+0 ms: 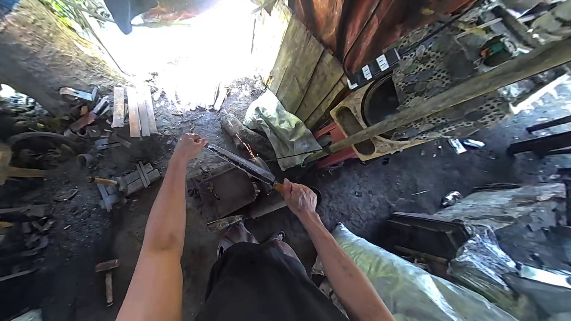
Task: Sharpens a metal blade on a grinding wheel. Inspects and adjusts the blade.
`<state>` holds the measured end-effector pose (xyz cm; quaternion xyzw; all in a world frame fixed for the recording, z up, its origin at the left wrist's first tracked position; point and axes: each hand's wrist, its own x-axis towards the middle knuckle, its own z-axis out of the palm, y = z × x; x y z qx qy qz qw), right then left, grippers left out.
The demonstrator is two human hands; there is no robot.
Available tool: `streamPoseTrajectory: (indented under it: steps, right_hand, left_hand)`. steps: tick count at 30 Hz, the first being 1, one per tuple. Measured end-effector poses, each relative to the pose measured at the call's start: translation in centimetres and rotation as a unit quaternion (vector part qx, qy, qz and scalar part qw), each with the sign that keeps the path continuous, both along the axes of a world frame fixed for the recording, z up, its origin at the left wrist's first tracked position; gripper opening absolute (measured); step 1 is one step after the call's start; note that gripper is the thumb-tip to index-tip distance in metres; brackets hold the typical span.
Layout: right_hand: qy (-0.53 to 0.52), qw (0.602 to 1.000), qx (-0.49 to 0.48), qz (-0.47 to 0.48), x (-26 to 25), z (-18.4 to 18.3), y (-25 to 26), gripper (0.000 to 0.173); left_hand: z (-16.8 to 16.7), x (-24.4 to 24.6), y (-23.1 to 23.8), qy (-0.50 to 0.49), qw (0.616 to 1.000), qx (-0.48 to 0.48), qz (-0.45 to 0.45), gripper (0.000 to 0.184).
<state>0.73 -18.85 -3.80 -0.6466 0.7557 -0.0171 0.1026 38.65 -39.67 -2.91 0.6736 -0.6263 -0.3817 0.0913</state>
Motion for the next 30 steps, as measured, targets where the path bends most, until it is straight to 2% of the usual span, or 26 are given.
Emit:
streamPoseTrajectory:
  steps: [5,10,13,16,23,30]
  right_hand:
    - [0.000,0.999,0.024,-0.038,-3.8,0.1,3.6,0.075]
    - [0.002,0.998,0.002,-0.066,-8.6,0.2,8.6,0.077]
    - [-0.001,0.999,-0.008,-0.053,-10.4,0.2,9.0,0.078]
    - [-0.011,0.999,0.001,-0.031,-9.5,0.5,6.6,0.076]
    - [-0.025,0.998,0.014,0.047,-4.3,0.0,-0.5,0.072]
    - [-0.035,0.995,0.037,0.084,-2.1,0.5,-4.3,0.074]
  left_hand:
    - [0.2,-4.6,1.6,0.033,0.999,0.007,-0.038,0.045]
    - [-1.8,-9.6,3.0,0.010,0.985,-0.012,-0.171,0.049]
    - [-2.2,-10.8,3.3,0.005,0.979,-0.004,-0.206,0.049]
    - [-2.4,-9.0,3.0,0.009,0.983,-0.009,-0.184,0.049]
    - [-0.2,-1.3,2.2,-0.037,0.997,0.011,-0.070,0.049]
    - [-0.1,3.0,3.2,-0.029,0.999,0.001,-0.016,0.049]
